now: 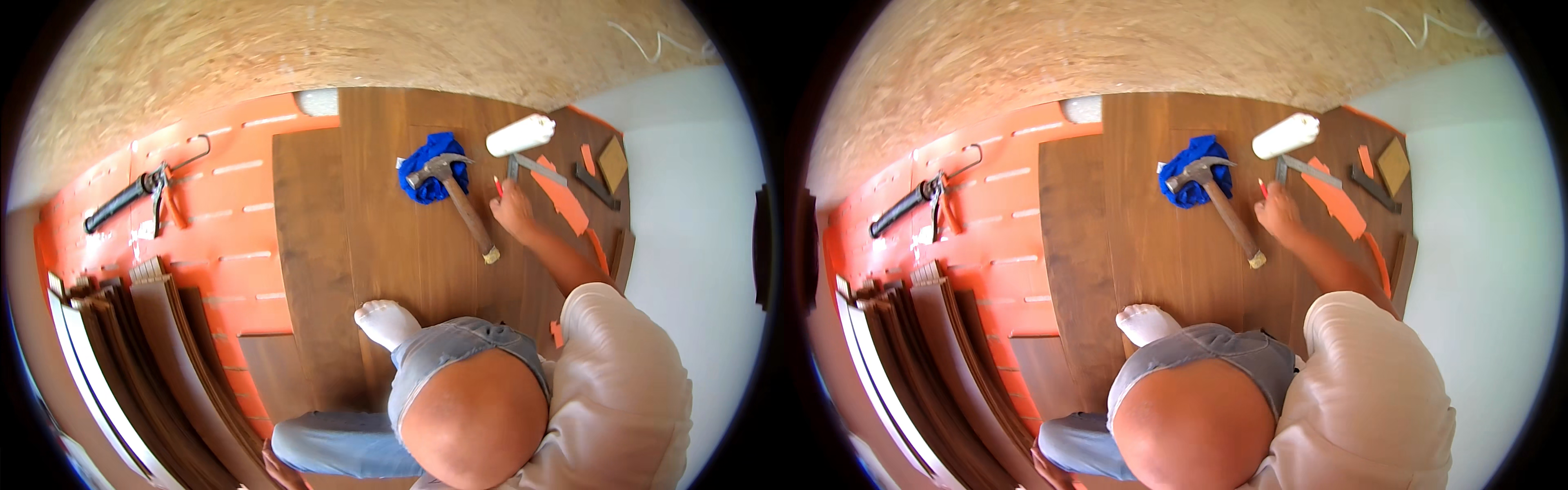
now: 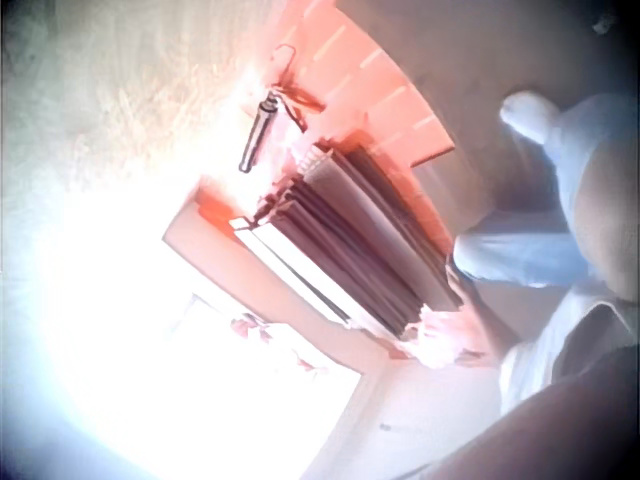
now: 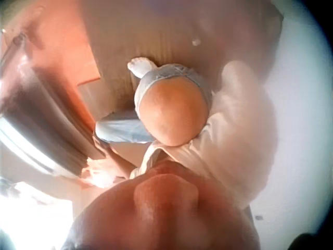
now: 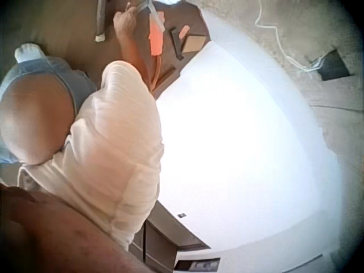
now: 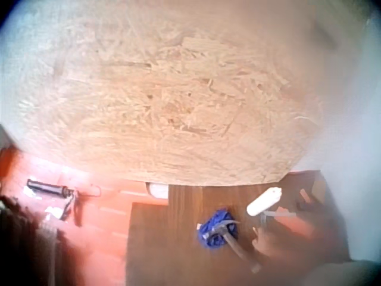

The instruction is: The person installs wood flooring by applying adhesive from a tube and a glue bottle onto the underlayment, positioning and tapping the planks into place using a hammer, and marking a plank for cutting with a pencil and square tool.

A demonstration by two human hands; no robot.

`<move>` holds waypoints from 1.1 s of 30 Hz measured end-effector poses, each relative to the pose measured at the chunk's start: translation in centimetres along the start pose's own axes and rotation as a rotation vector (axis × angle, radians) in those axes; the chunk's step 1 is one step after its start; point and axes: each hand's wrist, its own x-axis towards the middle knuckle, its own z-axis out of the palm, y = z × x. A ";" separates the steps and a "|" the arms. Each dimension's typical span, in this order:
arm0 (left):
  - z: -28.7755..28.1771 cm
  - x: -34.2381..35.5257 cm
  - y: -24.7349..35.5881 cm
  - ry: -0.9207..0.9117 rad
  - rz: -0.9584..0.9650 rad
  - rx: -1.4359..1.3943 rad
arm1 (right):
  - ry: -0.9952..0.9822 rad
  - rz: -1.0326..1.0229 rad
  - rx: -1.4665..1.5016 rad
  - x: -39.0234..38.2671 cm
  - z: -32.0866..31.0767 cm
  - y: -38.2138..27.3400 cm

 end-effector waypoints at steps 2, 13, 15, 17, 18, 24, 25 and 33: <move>-2.4 0.4 -0.6 -0.005 -0.013 0.311 | -0.004 -0.092 -0.022 -0.8 0.1 1.3; -1.8 5.3 16.0 0.065 0.625 0.931 | 0.240 -0.241 0.072 -3.2 3.5 2.8; 1.7 3.8 21.0 0.032 0.661 0.836 | 0.272 -0.274 0.098 -3.2 3.3 3.1; 6.0 1.7 26.0 0.050 0.720 0.937 | 0.251 -0.304 0.143 -3.0 3.1 3.4; 8.5 0.9 28.4 0.023 0.781 0.959 | 0.255 -0.298 0.147 -3.0 3.1 3.6; 19.6 -5.5 34.5 -0.186 1.104 0.988 | 0.335 -0.331 0.273 -3.2 3.9 4.3; 20.8 -6.5 34.7 -0.205 1.113 1.047 | 0.347 -0.321 0.277 -3.2 3.9 4.4; 25.6 -9.1 30.7 -0.473 1.172 1.210 | 0.394 -0.372 0.382 -3.6 1.7 5.3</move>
